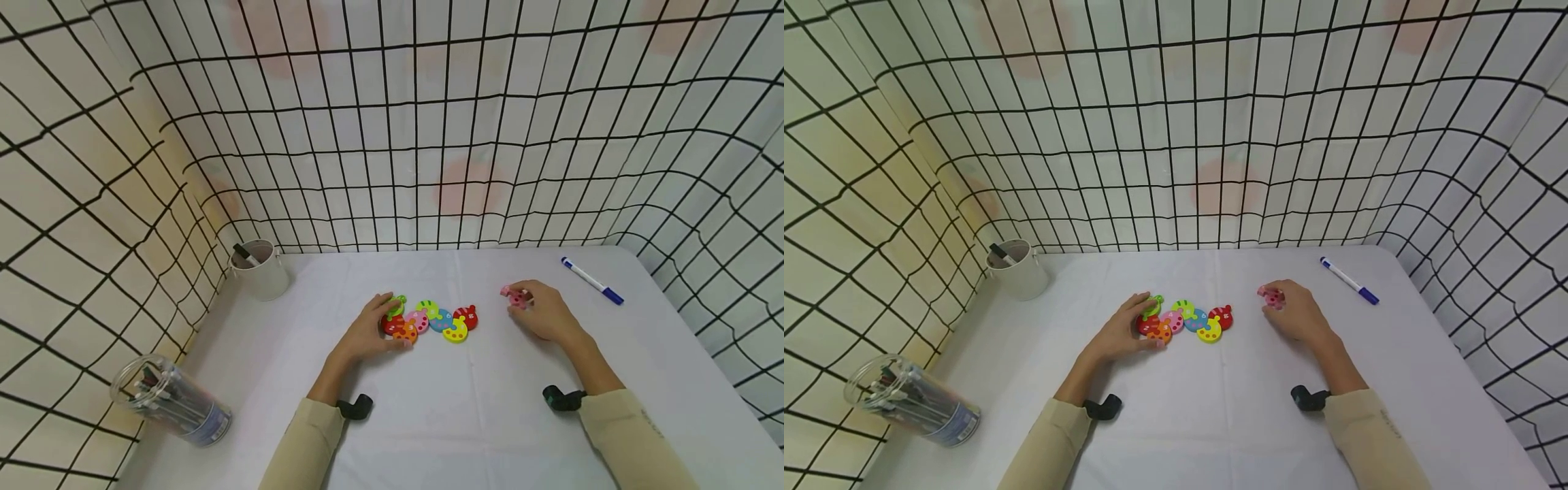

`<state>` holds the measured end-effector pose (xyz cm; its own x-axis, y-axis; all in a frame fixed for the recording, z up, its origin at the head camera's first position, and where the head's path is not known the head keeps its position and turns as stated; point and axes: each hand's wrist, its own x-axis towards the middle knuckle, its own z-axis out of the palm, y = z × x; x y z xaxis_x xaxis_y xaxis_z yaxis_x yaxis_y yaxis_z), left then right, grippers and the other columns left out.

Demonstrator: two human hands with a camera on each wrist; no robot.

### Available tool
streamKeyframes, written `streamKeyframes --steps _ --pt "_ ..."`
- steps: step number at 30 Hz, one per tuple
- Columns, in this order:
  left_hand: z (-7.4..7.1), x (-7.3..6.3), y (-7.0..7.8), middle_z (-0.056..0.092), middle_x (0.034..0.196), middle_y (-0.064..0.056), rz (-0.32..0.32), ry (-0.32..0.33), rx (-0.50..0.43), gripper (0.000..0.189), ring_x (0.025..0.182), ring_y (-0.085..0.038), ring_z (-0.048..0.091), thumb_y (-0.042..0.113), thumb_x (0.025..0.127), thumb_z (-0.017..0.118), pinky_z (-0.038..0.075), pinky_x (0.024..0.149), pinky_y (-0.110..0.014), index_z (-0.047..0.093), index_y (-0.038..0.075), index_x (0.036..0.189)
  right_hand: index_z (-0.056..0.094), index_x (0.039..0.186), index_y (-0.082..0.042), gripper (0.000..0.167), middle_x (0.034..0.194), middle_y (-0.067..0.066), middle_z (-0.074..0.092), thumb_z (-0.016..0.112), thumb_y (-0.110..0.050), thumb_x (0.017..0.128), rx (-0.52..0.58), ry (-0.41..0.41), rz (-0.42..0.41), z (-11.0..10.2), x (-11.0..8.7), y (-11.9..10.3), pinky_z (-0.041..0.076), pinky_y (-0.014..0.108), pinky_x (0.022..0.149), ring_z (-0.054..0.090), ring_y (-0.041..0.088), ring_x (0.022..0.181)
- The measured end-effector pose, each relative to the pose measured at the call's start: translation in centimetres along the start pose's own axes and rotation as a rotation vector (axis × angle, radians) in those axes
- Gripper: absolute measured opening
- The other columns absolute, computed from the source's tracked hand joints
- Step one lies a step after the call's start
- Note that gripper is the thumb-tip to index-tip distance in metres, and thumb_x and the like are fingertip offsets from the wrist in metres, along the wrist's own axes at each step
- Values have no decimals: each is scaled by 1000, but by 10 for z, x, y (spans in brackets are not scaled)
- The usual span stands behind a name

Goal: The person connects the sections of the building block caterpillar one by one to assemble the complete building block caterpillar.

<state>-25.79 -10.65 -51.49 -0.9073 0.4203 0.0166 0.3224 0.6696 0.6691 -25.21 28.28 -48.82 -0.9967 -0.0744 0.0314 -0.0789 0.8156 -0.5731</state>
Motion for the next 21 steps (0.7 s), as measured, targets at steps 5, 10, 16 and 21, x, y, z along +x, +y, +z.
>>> streamKeyframes --steps 5,10,16,21 --pt "1 1 -1 30 169 0 -7 -9 -1 84 161 -27 15 44 81 84 24 125 -62 48 22 154 52 145 -3 55 143 25 50 70 -23 97 -33 -8 -21 1 7 9 53 57 98 55 40 117" --pt "0 1 -1 29 169 0 -2 -8 -3 84 161 -27 14 43 81 84 23 125 -62 49 22 154 42 154 -1 66 156 28 40 69 -21 97 -51 -54 -35 0 11 11 47 63 107 53 44 125" --pt "0 2 -3 29 170 -1 12 -16 3 81 162 -27 12 41 82 84 22 125 -63 50 22 153 48 150 -2 58 152 28 46 67 -20 98 -56 -91 -35 0 11 9 39 66 114 47 47 134" --pt "1 2 -4 28 170 0 12 -18 -1 81 162 -27 12 40 82 84 22 125 -63 49 23 153 55 145 -4 48 145 28 52 64 -19 101 -58 -67 -28 3 10 11 43 66 109 52 45 127"
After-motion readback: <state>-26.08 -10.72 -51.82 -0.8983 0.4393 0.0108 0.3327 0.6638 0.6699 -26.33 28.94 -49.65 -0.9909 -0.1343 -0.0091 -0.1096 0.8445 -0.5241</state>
